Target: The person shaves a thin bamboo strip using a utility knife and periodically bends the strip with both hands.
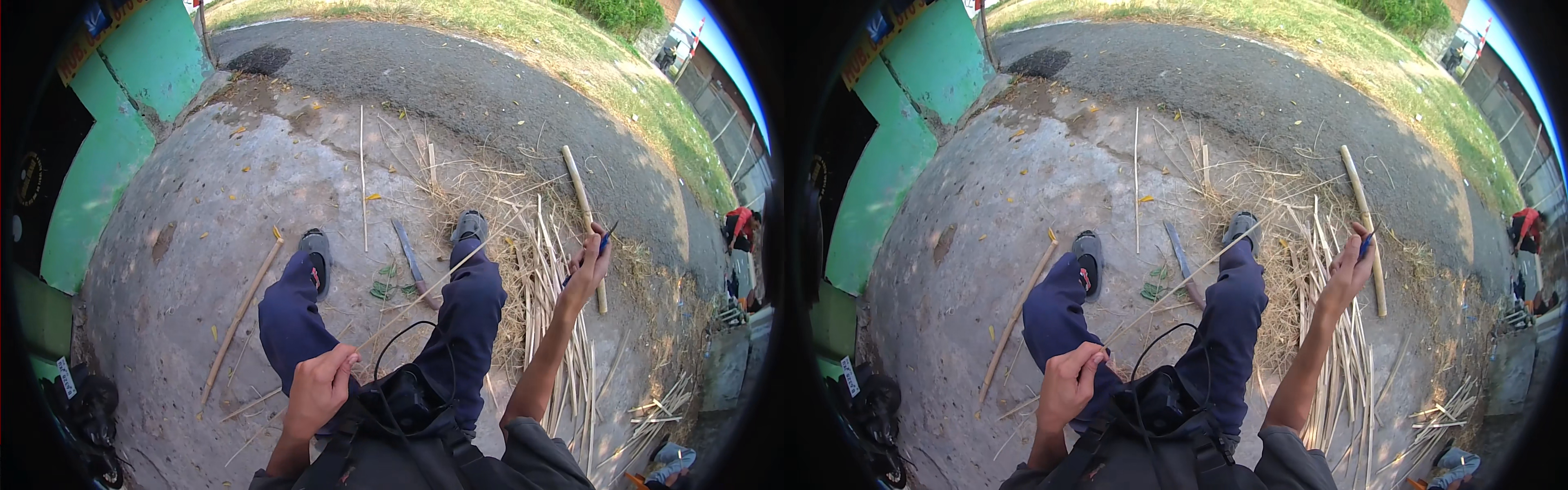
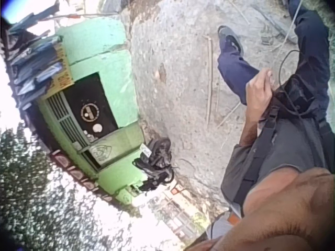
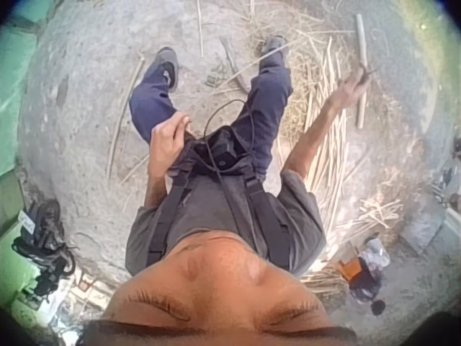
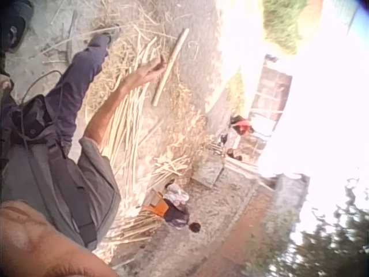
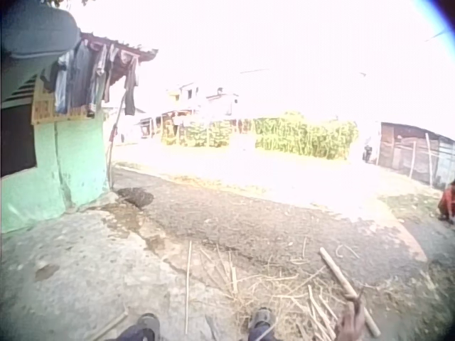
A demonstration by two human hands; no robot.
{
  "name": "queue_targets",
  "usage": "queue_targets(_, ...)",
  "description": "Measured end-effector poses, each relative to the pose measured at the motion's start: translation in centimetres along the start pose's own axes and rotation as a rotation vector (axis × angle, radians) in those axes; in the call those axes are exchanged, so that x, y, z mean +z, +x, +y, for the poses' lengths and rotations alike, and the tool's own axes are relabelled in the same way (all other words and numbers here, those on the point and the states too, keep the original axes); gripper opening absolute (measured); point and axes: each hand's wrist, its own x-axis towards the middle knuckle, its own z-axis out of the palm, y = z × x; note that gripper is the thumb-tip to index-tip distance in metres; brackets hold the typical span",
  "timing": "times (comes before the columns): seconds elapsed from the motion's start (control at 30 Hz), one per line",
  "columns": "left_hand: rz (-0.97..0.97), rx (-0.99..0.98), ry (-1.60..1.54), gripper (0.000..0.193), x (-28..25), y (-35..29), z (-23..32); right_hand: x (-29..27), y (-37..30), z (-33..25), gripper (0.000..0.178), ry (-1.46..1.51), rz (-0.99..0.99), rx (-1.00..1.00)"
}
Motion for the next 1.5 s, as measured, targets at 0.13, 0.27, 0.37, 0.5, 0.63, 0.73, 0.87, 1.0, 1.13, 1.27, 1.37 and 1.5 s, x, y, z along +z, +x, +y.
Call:
queue_targets(0.13,-0.012,0.095,0.088,0.007,-1.0,0.9,-1.0,0.7,-2.8,-4.8,0.045,-0.489,-0.367,-0.452)
queue_targets(0.27,-0.002,0.18,0.16,0.004,-2.7,1.5,-0.2,0.1,-1.8,-3.8,0.053,-0.563,-0.801,-0.524)
queue_targets(0.37,0.009,0.126,0.207,0.006,-4.7,2.0,0.8,-1.0,-0.8,-4.5,0.033,-0.568,-0.908,-0.443)
queue_targets(0.5,0.07,0.137,0.26,0.008,-6.6,3.2,0.1,-2.8,0.3,-5.0,0.023,-0.47,-0.949,-0.43)
queue_targets(0.63,0.096,0.181,0.298,0.01,-8.6,4.0,-1.5,-3.3,0.2,-5.3,0.013,-0.416,-0.963,-0.41)
queue_targets(0.73,0.093,0.142,0.273,0.012,-9.9,4.5,-0.9,-2.8,-0.6,-5.2,0.012,-0.421,-0.745,-0.446)
queue_targets(0.87,0.24,0.062,0.392,0.015,-14.7,5.5,-4.7,-4.0,2.1,-4.8,0.009,-0.365,-0.508,-0.384)
queue_targets(1.0,0.46,0.111,0.561,0.019,-19.9,5.7,-11.3,-6.4,4.0,-3.1,0.019,-0.383,-0.387,-0.334)
queue_targets(1.13,0.516,-0.026,0.491,0.022,-22.4,5.7,-12.0,-7.2,4.7,-1.2,0.019,-0.419,-0.291,-0.388)
queue_targets(1.27,0.652,-0.036,0.628,0.029,-24.5,5.4,-12.7,-6.9,5.8,0.2,0.023,-0.359,-0.122,-0.324)
queue_targets(1.37,0.758,-0.08,0.612,0.04,-24.4,5.8,-14.6,-5.9,5.7,0.6,0.026,-0.398,-0.07,-0.365)
queue_targets(1.5,0.979,-0.219,0.486,0.053,-20.9,8.4,-14.7,-2.1,3.2,0.2,0.028,-0.431,0.004,-0.349)
